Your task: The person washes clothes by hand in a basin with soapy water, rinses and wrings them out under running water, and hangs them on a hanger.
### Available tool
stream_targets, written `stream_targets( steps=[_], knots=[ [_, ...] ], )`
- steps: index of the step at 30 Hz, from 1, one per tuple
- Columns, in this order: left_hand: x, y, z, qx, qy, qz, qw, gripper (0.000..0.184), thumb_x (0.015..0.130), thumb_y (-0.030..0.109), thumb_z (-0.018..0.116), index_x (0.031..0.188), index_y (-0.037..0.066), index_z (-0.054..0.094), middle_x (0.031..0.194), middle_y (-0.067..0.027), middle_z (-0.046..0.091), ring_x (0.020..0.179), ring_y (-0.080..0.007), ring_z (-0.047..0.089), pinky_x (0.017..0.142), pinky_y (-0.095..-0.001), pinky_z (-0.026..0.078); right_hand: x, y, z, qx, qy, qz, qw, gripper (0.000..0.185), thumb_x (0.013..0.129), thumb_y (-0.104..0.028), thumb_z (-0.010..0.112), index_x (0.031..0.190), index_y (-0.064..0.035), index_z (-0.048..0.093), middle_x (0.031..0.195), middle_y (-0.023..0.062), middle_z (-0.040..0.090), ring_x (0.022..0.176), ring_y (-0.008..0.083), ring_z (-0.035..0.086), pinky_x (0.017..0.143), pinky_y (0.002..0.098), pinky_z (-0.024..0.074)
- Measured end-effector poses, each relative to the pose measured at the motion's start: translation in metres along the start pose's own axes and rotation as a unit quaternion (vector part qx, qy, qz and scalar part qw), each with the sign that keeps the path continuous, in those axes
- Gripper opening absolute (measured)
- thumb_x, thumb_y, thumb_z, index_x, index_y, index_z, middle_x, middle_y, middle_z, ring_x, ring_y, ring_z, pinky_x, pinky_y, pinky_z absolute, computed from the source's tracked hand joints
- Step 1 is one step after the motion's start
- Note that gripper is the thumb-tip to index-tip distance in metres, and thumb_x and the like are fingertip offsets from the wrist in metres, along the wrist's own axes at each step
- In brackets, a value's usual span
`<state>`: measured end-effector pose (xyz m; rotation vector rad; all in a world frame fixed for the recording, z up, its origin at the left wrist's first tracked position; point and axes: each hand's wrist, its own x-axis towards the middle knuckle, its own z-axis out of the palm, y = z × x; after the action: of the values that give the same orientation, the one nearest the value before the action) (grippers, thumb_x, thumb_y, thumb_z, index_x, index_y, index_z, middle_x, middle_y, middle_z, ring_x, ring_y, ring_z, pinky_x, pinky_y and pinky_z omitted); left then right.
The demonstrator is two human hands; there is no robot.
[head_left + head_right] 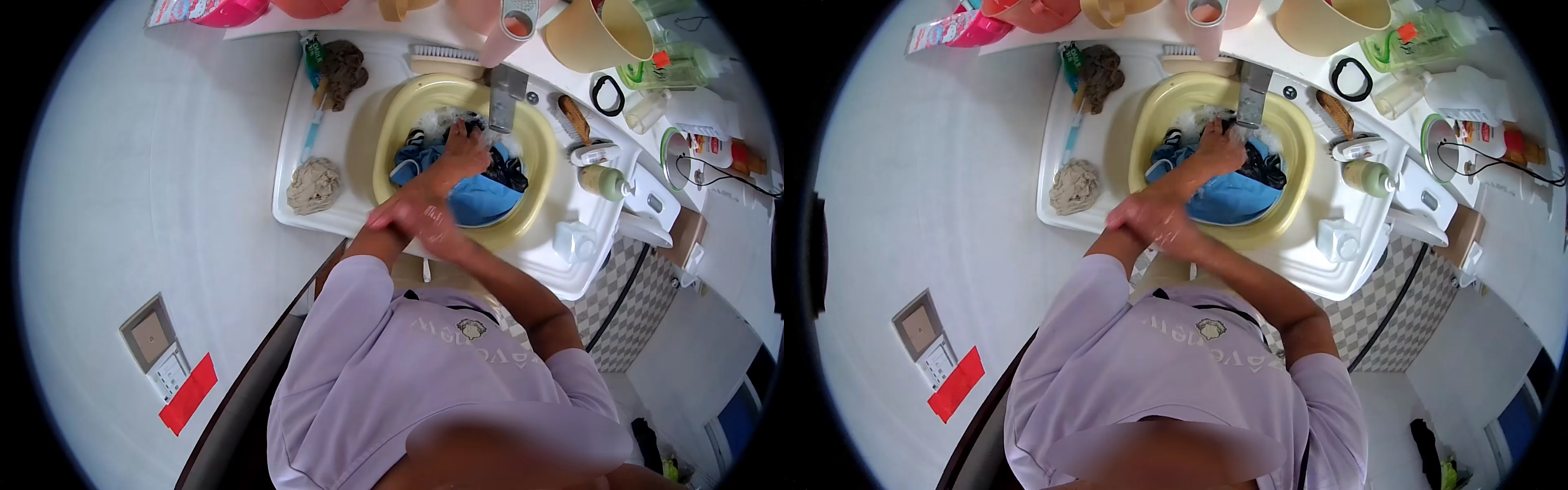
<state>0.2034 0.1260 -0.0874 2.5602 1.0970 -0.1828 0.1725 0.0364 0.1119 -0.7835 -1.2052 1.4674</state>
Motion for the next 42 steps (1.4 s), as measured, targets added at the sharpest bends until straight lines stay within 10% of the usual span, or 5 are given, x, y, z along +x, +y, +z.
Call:
stream_targets(
  steps=[15,23,28,33,42],
  knots=[
    [-0.006,-0.031,0.017,-0.277,0.156,0.088,0.944,0.033,0.079,0.022,0.058,0.106,0.005,0.063,0.118,-0.0158,0.057,0.119,-0.0396,0.044,0.108,-0.0476,0.025,-0.005,0.155,-0.161,-0.576,0.299,-0.023,0.76,0.018,0.083,-0.018,0.052,0.076,-0.0053,0.062,0.078,0.0146,0.06,0.076,0.0348,0.056,0.069,0.0446,0.0403],
    [-0.015,-0.003,-0.025,-0.896,0.185,-0.086,0.394,0.03,0.086,0.007,0.051,0.114,-0.005,0.055,0.104,-0.0146,0.061,0.094,-0.0225,0.06,0.087,-0.0323,0.048,0.006,0.195,-0.187,-0.662,0.273,0.045,0.696,0.021,0.086,-0.026,0.052,0.092,-0.0058,0.056,0.087,0.0191,0.058,0.076,0.0363,0.056,0.068,0.0446,0.0445],
    [-0.009,0.039,-0.033,-0.936,0.023,0.01,0.35,0.04,0.094,0.023,0.041,0.106,-0.012,0.053,0.104,-0.0241,0.061,0.093,-0.0351,0.063,0.084,-0.0452,0.05,0.001,0.202,-0.19,-0.656,0.243,0.01,0.715,0.026,0.084,-0.025,0.051,0.098,-0.0041,0.055,0.093,0.0182,0.057,0.087,0.0368,0.057,0.074,0.0475,0.0456],
    [-0.053,0.104,-0.059,-0.646,0.118,0.118,0.745,0.02,0.089,0.015,0.051,0.081,0.004,0.065,0.081,-0.0109,0.066,0.074,-0.0241,0.064,0.066,-0.0366,0.049,0.028,0.178,-0.181,-0.728,0.155,0.131,0.655,0.026,0.079,-0.015,0.051,0.102,-0.0039,0.056,0.1,0.0192,0.057,0.095,0.0364,0.055,0.077,0.049,0.0457],
    [-0.045,0.09,-0.03,-0.354,0.194,0.17,0.899,0.021,0.086,0.022,0.054,0.084,0.006,0.067,0.087,-0.0115,0.065,0.091,-0.0294,0.059,0.083,-0.0431,0.042,0.041,0.165,-0.173,-0.721,0.053,0.094,0.684,0.025,0.085,-0.023,0.049,0.104,-0.0093,0.058,0.113,0.0138,0.053,0.104,0.0338,0.052,0.082,0.0472,0.045]
  ],
)
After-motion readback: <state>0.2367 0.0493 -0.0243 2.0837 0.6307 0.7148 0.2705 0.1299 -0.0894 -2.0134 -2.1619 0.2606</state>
